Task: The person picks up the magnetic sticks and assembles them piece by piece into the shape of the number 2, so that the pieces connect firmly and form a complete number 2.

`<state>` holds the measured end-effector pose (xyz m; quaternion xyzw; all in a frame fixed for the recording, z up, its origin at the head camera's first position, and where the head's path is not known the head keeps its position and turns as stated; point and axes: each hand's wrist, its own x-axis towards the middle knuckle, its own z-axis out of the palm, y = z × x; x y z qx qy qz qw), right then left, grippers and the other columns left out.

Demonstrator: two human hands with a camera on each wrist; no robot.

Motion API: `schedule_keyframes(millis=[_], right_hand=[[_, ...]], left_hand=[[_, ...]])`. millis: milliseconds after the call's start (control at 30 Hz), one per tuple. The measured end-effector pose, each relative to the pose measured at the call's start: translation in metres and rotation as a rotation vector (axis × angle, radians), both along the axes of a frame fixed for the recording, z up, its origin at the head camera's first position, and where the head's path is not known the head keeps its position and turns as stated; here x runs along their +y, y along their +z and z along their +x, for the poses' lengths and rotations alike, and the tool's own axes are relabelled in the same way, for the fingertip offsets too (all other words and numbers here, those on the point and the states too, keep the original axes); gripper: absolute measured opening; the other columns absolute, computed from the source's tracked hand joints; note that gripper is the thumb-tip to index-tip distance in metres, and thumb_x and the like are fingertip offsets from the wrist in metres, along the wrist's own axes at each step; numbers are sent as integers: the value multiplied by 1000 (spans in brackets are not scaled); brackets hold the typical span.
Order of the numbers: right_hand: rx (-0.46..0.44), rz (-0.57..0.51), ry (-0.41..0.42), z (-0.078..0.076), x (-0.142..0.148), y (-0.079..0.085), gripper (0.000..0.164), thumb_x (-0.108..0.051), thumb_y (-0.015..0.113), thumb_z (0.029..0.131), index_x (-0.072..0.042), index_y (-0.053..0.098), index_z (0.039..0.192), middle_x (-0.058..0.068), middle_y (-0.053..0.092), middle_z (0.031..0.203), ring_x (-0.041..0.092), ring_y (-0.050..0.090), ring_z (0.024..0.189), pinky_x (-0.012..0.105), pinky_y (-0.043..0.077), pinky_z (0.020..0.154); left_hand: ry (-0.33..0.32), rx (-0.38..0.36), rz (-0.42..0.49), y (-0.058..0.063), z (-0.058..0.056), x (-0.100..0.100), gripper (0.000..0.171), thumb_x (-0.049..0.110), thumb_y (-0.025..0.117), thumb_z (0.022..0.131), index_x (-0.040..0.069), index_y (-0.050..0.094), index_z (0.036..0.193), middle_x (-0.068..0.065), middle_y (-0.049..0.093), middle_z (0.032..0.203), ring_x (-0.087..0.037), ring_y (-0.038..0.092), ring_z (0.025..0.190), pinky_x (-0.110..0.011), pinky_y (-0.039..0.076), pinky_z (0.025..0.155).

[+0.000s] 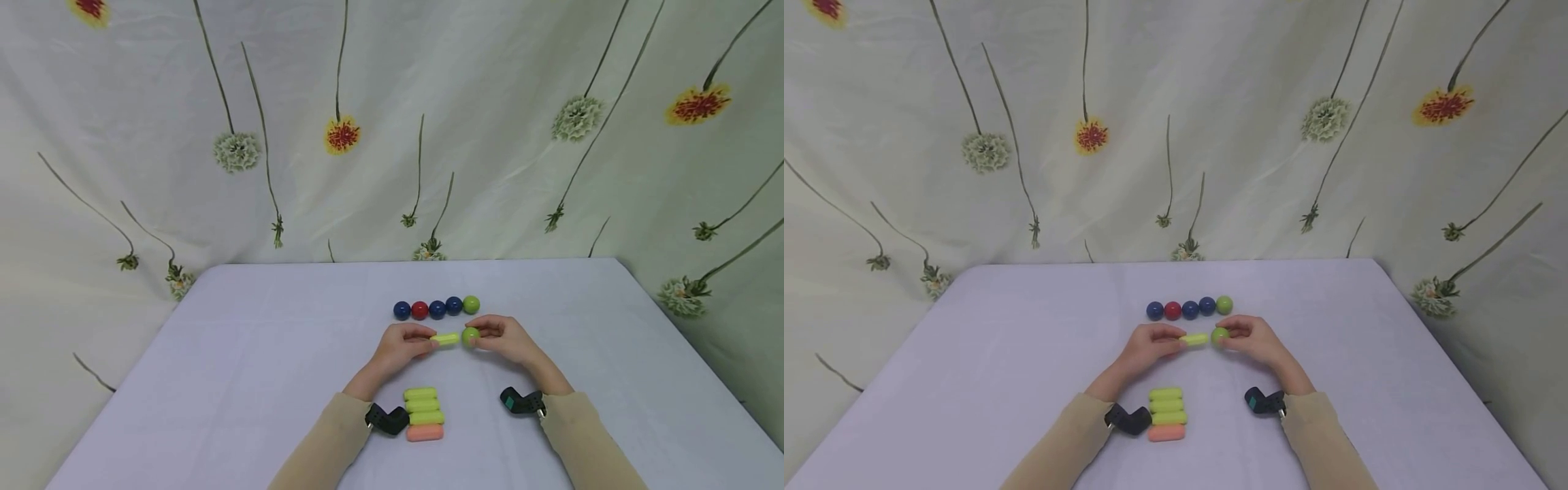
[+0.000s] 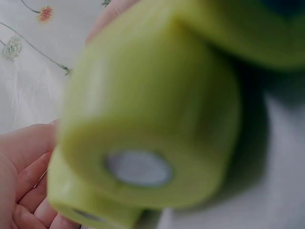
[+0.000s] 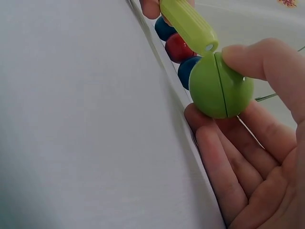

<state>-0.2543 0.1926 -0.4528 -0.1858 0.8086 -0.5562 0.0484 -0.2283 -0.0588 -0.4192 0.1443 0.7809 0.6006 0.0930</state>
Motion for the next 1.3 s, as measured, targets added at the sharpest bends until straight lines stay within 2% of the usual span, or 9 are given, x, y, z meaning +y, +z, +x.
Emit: schedule_keyframes(millis=[333,567,633,900,1300], right_hand=[[1,-3,17,-1,0,0,37,-8,72,80,7,62,113,18,65,104,16,62,87,22,50,76],[-1,-7,30,0,-1,0,37,-8,72,81,7,62,114,18,64,107,16,62,89,22,50,77],[4,-3,31,-1,0,-1,37,-8,71,81,7,62,113,18,65,107,16,62,89,22,50,77],[5,17,31,-2,-1,-2,37,-11,72,81,5,63,113,16,66,106,14,63,88,22,51,77],[1,17,12,0,-1,0,36,-13,73,81,4,64,112,15,66,104,17,63,87,22,51,76]], left_hand=[[5,1,-20,-2,-1,0,25,9,70,83,-5,68,104,-11,69,95,-7,61,75,-28,54,70],[18,-3,-15,-32,-20,1,25,13,74,81,1,70,102,-8,69,94,-8,62,75,-28,53,68],[18,-1,-11,-35,-22,1,25,15,74,81,2,71,102,-7,69,94,-8,62,76,-26,53,68],[8,0,1,-37,-22,0,26,17,75,80,2,71,101,-7,69,93,-10,64,78,-27,53,68],[19,-13,24,-36,-23,0,25,17,73,83,3,70,103,-6,68,95,-11,59,70,-26,53,66]])
